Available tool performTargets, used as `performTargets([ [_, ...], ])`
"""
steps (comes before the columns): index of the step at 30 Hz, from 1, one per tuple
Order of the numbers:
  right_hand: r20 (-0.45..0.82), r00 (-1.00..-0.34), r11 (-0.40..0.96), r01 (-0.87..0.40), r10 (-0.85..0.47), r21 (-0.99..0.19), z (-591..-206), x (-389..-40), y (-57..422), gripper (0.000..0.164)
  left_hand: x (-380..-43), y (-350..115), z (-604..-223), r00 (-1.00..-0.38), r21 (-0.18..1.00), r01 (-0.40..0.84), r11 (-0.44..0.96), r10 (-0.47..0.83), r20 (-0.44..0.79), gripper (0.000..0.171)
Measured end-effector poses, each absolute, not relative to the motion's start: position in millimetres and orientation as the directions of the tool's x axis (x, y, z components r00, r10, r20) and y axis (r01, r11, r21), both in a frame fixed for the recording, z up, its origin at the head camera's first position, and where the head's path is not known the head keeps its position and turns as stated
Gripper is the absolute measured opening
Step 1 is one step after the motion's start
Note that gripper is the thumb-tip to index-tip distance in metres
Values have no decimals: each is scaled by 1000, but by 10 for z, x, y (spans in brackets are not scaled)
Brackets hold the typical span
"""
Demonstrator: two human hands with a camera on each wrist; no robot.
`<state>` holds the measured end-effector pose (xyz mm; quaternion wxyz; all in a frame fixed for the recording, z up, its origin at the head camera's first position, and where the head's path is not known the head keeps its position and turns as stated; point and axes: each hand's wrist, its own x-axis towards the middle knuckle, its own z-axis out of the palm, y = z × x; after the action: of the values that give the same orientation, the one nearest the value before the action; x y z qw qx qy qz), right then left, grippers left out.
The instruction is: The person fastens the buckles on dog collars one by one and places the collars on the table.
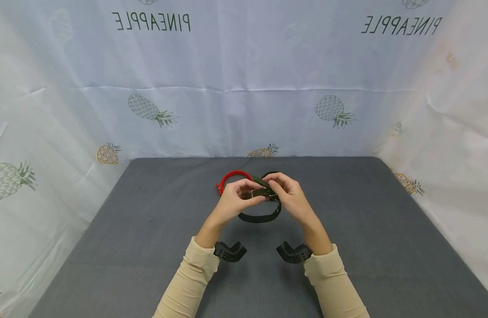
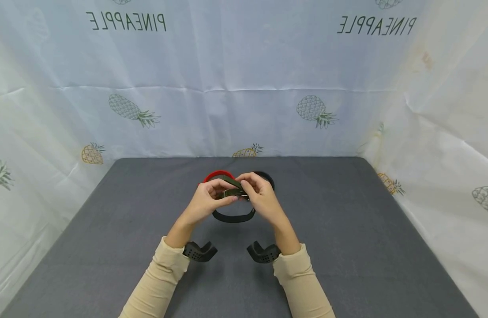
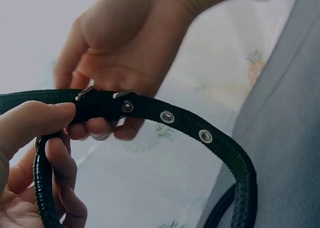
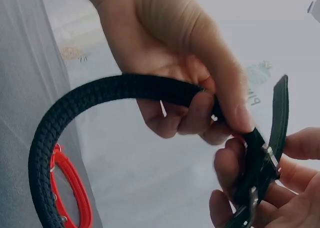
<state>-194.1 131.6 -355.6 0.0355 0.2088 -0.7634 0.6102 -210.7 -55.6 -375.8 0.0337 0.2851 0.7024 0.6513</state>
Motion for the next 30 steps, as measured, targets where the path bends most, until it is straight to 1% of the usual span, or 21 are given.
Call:
performTargets([
  [3, 297, -919, 216, -355, -260, -910, -3562, -1945, 1306, 29, -2108, -543, -3765, -826, 908, 418, 33, 430, 365, 27],
  [8, 259, -937, 204, -308, -235, -929, -3560, -1946, 1287, 32, -2096, -516, -3757, -813, 881, 469, 59, 420, 404, 27],
  [17, 266, -951, 146, -288, -154, -946, -3538, -1946, 1278, 28, -2114, -526, -3783, -833, 896, 438, 71, 406, 375, 33],
  [23, 278, -948, 80, -292, -153, -953, -3551, -1959, 1303, 21, -2133, -529, -3800, -812, 885, 464, 31, 414, 411, 30],
  [26, 276, -948, 57, -288, -157, -956, -3549, -1962, 1308, 22, -2130, -526, -3789, -799, 873, 487, 31, 418, 432, 30],
  [30, 281, -946, 63, -294, -161, -954, -3538, -1958, 1309, 23, -2118, -524, -3782, -786, 860, 510, 28, 422, 452, 29],
])
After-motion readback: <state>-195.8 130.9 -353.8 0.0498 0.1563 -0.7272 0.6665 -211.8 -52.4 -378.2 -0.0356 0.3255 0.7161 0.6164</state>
